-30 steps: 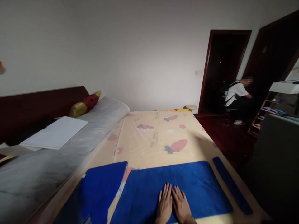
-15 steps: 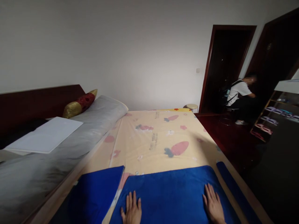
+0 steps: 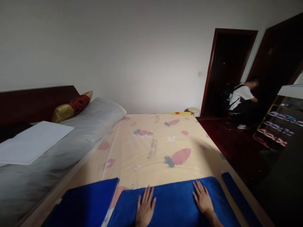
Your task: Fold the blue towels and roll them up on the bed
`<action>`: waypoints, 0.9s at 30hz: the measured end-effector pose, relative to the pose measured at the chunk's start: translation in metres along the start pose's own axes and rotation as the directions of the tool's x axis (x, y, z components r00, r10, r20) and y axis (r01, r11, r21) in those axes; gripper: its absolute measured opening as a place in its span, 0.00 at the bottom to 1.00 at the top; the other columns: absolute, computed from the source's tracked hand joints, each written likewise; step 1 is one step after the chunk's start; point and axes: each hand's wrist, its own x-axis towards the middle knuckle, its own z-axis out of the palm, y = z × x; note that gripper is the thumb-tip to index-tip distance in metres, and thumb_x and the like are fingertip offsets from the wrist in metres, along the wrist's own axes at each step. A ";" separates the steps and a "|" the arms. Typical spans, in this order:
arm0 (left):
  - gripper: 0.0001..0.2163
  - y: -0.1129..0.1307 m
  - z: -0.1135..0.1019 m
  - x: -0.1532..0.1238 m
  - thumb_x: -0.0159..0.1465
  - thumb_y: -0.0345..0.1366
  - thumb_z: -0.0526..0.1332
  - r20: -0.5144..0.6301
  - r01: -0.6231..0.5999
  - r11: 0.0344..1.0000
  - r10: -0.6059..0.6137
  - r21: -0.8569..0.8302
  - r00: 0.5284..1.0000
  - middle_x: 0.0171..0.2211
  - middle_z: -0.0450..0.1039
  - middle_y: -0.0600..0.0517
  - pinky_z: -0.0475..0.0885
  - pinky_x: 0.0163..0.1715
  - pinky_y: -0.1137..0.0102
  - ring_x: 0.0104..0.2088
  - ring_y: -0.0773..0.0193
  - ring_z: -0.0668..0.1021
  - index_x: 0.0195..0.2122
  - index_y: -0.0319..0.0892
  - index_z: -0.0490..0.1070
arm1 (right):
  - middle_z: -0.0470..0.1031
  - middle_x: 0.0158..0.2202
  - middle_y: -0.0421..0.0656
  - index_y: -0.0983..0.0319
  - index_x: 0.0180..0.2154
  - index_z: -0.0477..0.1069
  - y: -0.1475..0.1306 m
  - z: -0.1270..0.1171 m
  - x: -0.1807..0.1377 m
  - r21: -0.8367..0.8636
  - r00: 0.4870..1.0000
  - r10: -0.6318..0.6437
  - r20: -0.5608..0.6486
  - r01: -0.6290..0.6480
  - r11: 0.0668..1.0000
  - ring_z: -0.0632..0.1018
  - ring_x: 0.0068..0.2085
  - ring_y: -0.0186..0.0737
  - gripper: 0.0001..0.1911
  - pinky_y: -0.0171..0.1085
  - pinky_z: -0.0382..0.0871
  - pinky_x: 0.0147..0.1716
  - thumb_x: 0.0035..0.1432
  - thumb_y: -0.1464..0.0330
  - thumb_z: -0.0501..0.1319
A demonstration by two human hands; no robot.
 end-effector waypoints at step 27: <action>0.25 0.091 0.042 -0.007 0.66 0.35 0.39 0.041 -0.229 0.972 0.232 -0.060 0.972 0.68 0.45 0.57 0.50 0.66 0.54 0.67 0.63 0.52 0.65 0.51 0.42 | 0.45 0.68 0.37 0.51 0.65 0.43 -0.124 0.046 0.002 0.169 0.950 -0.301 0.081 0.284 0.944 0.50 0.68 0.44 0.27 0.52 0.48 0.65 0.66 0.59 0.40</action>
